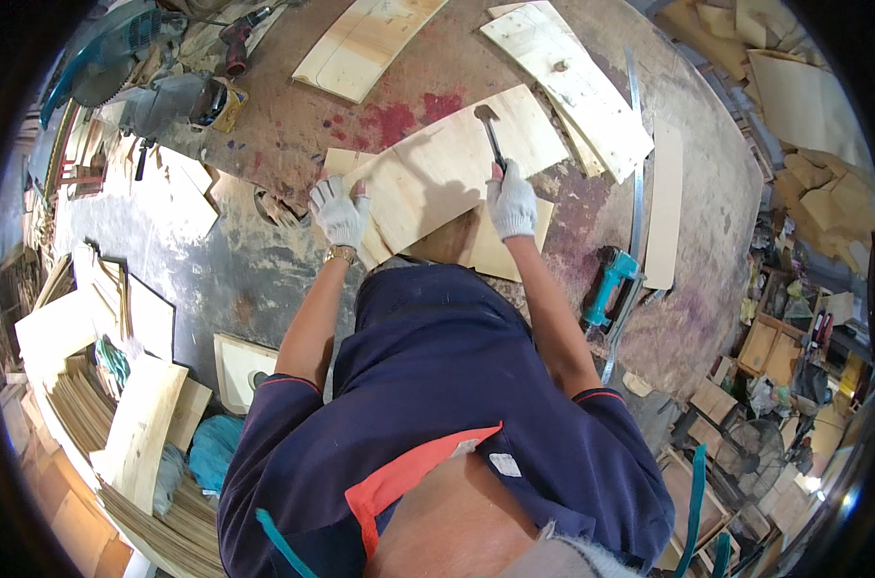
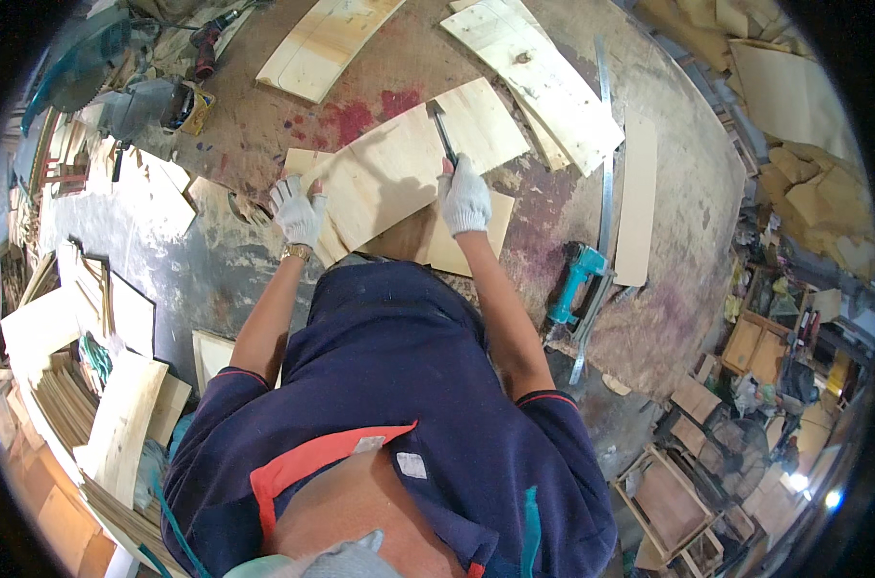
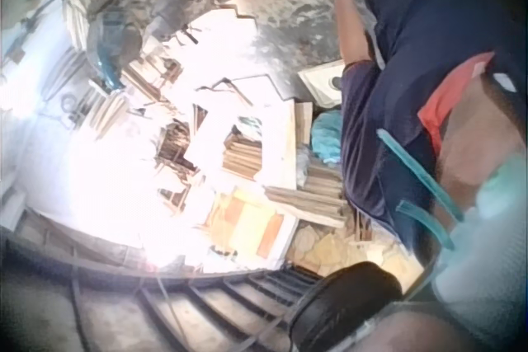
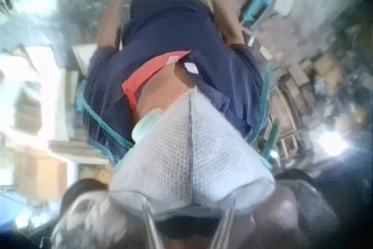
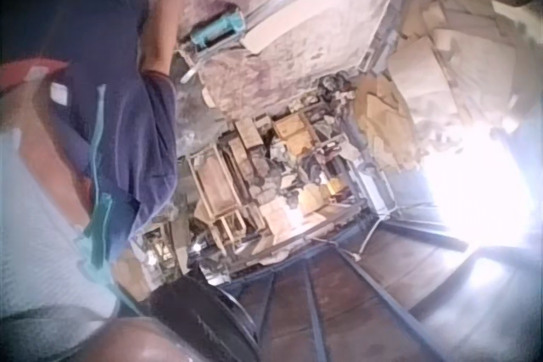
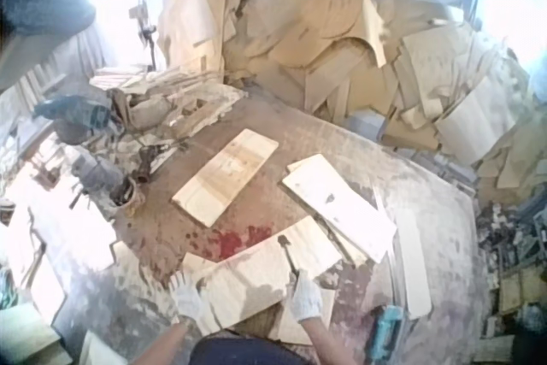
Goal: The person aligns two curved wooden pieces on a workbench, marks them with a pen, and uses a nail gun and hammer to fasten them together. The person repeatedly adjusts the pieces and secures them with nails.
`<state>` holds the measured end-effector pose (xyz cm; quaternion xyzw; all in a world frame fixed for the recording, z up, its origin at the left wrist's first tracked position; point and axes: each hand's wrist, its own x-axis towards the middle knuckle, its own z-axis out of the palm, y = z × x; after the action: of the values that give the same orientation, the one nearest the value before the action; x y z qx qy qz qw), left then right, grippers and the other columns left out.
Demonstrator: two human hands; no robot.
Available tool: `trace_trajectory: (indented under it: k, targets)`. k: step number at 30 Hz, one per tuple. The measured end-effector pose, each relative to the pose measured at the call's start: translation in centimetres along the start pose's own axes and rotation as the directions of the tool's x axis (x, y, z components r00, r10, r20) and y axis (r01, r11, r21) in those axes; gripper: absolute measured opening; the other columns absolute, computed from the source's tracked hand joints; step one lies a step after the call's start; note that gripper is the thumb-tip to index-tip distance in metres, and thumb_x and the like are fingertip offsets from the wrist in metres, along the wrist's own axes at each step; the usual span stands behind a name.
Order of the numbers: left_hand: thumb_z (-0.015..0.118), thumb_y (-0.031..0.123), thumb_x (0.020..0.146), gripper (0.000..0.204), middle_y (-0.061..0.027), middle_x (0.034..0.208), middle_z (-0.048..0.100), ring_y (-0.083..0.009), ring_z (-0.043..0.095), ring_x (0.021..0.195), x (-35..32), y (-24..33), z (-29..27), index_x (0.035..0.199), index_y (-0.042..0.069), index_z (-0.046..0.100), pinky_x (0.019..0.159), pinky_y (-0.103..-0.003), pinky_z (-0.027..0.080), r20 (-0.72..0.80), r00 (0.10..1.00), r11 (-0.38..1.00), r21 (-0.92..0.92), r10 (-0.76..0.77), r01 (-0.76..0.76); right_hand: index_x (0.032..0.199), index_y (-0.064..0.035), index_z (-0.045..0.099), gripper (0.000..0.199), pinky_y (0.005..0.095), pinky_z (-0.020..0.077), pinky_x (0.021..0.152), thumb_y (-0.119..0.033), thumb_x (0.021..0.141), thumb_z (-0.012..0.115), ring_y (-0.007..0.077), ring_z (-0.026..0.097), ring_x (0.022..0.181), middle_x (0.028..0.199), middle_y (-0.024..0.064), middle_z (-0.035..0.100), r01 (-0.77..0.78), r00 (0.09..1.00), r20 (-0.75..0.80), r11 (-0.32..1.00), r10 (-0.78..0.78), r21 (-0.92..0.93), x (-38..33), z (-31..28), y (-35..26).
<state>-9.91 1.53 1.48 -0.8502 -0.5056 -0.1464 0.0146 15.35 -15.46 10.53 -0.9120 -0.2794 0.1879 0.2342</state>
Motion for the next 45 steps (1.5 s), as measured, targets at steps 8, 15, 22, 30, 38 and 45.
trace_trajectory:
  k: [8, 15, 22, 30, 38, 45]
  targets:
    - [0.062, 0.053, 0.095, 0.05, -0.0198, 0.111, 0.058, -0.0407, 0.054, 0.114, 0.2, 0.4, -1.1, 0.114, 0.007, 0.06, 0.098, -0.056, 0.044, 0.009, 1.0, 0.997, -0.079, 0.016, -0.016, 0.113, -0.0021, 0.067, 0.046, 0.0523, 0.0524, 0.076, -0.045, 0.103, 0.053, 0.0463, 0.07, 0.087, 0.091, 0.0281, 0.07, -0.095, 0.988, -0.109, 0.988, 0.109, 0.124, -1.0, 0.0, 6.3]
    - [0.072, 0.063, 0.083, 0.062, -0.0217, 0.114, 0.065, -0.0412, 0.058, 0.115, 0.7, 0.2, -3.8, 0.107, 0.007, 0.06, 0.104, -0.059, 0.038, 0.049, 0.997, 0.993, -0.111, 0.053, -0.047, 0.105, -0.0012, 0.066, 0.033, 0.0533, 0.0508, 0.073, -0.033, 0.096, 0.063, 0.047, 0.068, 0.08, 0.086, 0.0276, 0.07, -0.321, 0.819, -0.467, 0.941, 0.335, 0.112, -5.5, -2.5, 13.6]
    - [0.079, 0.064, 0.077, 0.065, -0.0122, 0.074, 0.067, -0.0358, 0.069, 0.073, 5.9, 3.2, -16.1, 0.105, 0.007, 0.064, 0.065, -0.046, 0.053, 0.492, 0.869, 0.946, -0.306, 0.057, 0.111, 0.119, -0.0024, 0.065, 0.037, 0.0517, 0.0505, 0.086, -0.029, 0.093, 0.066, 0.0467, 0.064, 0.099, 0.109, 0.0271, 0.066, -0.361, 0.813, -0.507, 0.931, 0.288, -0.05, -8.9, -3.1, 17.4]
    - [0.082, 0.047, 0.076, 0.045, -0.0156, 0.079, 0.068, -0.0408, 0.067, 0.077, 0.9, 6.9, -19.0, 0.078, 0.006, 0.065, 0.067, -0.048, 0.051, 0.459, 0.692, 0.816, -0.458, 0.556, -0.352, 0.129, -0.0091, 0.06, 0.059, 0.0423, 0.0568, 0.072, -0.061, 0.102, 0.054, 0.03, 0.071, 0.086, 0.113, 0.0163, 0.069, -0.267, 0.901, 0.176, 0.186, 0.397, 0.946, -7.2, -1.7, 13.0]
    - [0.075, 0.052, 0.087, 0.044, -0.0135, 0.07, 0.063, -0.0361, 0.066, 0.07, -0.2, 6.4, -20.4, 0.089, 0.008, 0.07, 0.064, -0.044, 0.051, 0.523, 0.737, 0.847, -0.516, 0.428, -0.125, 0.125, 0.0035, 0.056, 0.067, 0.0366, 0.061, 0.061, -0.057, 0.099, 0.062, 0.0248, 0.072, 0.082, 0.108, 0.0168, 0.066, -0.499, 0.857, 0.434, 0.239, 0.278, 0.833, -9.6, -5.4, 0.7]
    - [0.072, 0.048, 0.094, 0.076, -0.0238, 0.13, 0.063, -0.0321, 0.067, 0.113, -2.3, -0.3, -15.1, 0.145, -0.002, 0.046, 0.088, -0.043, 0.055, 0.59, 0.806, 0.806, -0.456, -0.043, 0.377, 0.126, 0.0064, 0.053, 0.036, 0.0384, 0.0663, 0.062, -0.015, 0.098, 0.061, 0.0294, 0.074, 0.083, 0.11, 0.02, 0.068, -0.444, 0.885, 0.398, 0.185, 0.241, 0.877, -10.0, -4.6, 0.3]
